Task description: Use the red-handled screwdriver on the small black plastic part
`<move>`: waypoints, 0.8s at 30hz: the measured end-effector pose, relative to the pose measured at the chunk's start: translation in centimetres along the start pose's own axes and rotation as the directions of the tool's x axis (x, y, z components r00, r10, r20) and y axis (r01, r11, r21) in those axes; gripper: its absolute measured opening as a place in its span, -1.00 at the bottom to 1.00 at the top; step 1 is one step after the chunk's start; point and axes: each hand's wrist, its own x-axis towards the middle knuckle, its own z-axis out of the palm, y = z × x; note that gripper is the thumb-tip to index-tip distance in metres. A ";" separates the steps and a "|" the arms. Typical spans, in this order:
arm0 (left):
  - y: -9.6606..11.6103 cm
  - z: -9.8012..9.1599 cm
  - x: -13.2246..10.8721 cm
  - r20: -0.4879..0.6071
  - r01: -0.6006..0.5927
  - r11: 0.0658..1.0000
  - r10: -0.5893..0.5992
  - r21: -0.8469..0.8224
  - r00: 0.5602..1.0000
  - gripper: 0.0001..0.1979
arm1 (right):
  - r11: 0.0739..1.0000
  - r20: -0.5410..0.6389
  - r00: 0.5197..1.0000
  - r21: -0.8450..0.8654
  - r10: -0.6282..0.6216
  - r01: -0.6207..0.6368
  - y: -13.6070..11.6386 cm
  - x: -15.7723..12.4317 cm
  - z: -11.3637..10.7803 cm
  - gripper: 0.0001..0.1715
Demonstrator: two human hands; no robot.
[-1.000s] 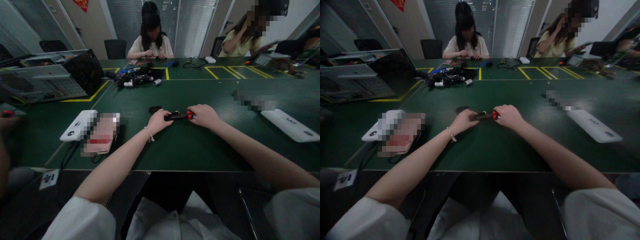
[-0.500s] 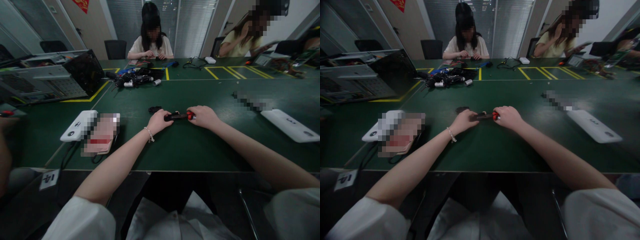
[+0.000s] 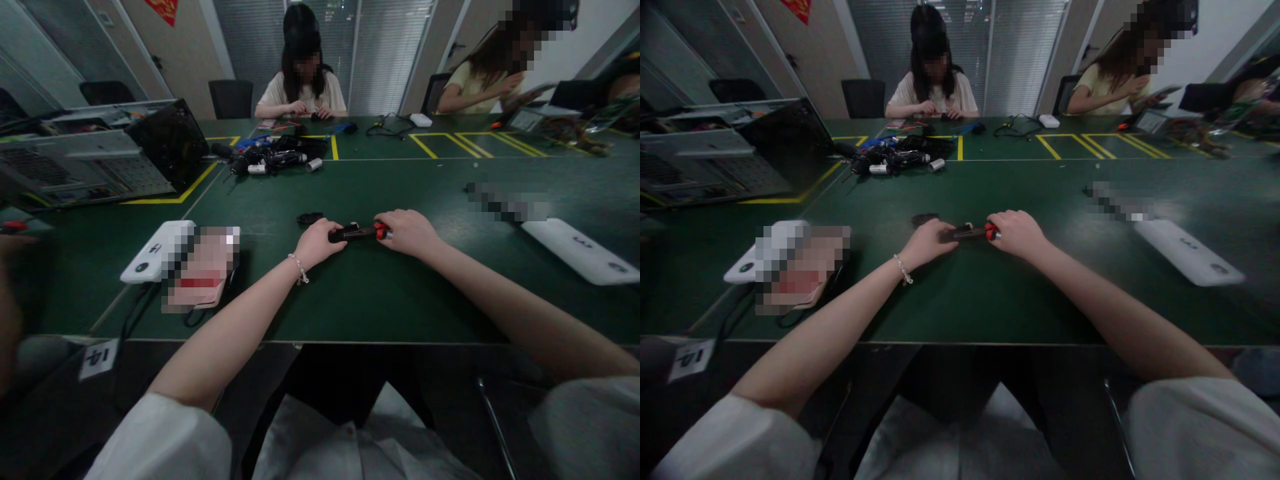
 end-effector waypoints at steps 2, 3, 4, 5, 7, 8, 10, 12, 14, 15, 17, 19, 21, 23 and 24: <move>0.0 0.0 0.0 0.001 -0.001 1.000 0.001 -0.002 1.000 -0.67 | 1.000 0.003 1.000 0.005 0.004 -0.004 0.0 0.0 0.0 -0.53; 0.1 0.0 0.0 0.001 0.001 1.000 -0.001 -0.004 1.000 -0.67 | 1.000 0.004 1.000 0.011 0.009 -0.009 0.0 0.0 0.0 -0.53; 0.1 -0.1 -0.1 0.003 0.004 1.000 -0.004 -0.006 1.000 -0.66 | 1.000 0.008 1.000 0.019 0.016 -0.016 0.0 0.0 0.1 -0.52; 0.1 -0.1 -0.1 0.005 0.007 1.000 -0.007 -0.008 1.000 -0.66 | 0.999 0.014 1.000 0.030 0.020 -0.021 0.0 0.0 0.2 -0.52; 0.2 -0.2 -0.1 0.008 0.012 1.000 -0.012 -0.007 1.000 -0.66 | 0.998 0.026 0.999 0.051 0.024 -0.025 0.1 0.0 0.3 -0.53; 0.2 -0.2 -0.1 0.007 0.013 1.000 -0.013 -0.004 1.000 -0.66 | 0.998 0.029 0.999 0.057 0.023 -0.025 0.1 0.0 0.3 -0.53; 0.3 -0.2 -0.1 0.003 0.014 1.000 -0.014 0.002 1.000 -0.66 | 0.998 0.023 0.999 0.052 0.022 -0.023 0.1 0.0 0.2 -0.53; 0.4 -0.3 -0.1 0.007 0.016 1.000 -0.016 0.002 1.000 -0.66 | 0.999 0.015 1.000 0.031 0.017 -0.017 0.0 0.0 0.1 -0.52; 0.4 -0.3 -0.1 0.016 0.025 1.000 -0.025 -0.006 1.000 -0.66 | 1.000 0.008 1.000 0.009 0.008 -0.008 0.0 0.0 -0.2 -0.51; 0.4 -0.3 -0.1 0.020 0.028 1.000 -0.028 -0.010 0.999 -0.66 | 1.000 0.004 1.000 0.001 0.001 -0.001 -0.1 0.0 -0.3 -0.51; 0.4 -0.3 -0.1 0.019 0.029 1.000 -0.029 -0.011 0.999 -0.66 | 1.000 -0.006 1.000 -0.009 -0.009 0.009 -0.1 -0.1 -0.3 -0.52; 0.4 -0.3 -0.1 0.016 0.024 1.000 -0.023 -0.009 1.000 -0.67 | 1.000 -0.011 1.000 -0.006 -0.014 0.014 0.0 0.0 -0.2 -0.52; 0.4 -0.3 -0.1 0.013 0.020 1.000 -0.020 -0.007 1.000 -0.67 | 1.000 -0.002 1.000 0.010 -0.005 0.005 0.0 0.0 -0.1 -0.52; 0.5 -0.4 -0.1 0.014 0.020 1.000 -0.020 -0.007 1.000 -0.67 | 0.999 0.017 1.000 0.038 0.013 -0.013 0.1 0.0 0.1 -0.52; 0.5 -0.4 -0.1 0.013 0.021 1.000 -0.021 -0.006 1.000 -0.67 | 0.998 0.027 0.999 0.053 0.020 -0.021 0.1 0.0 0.1 -0.52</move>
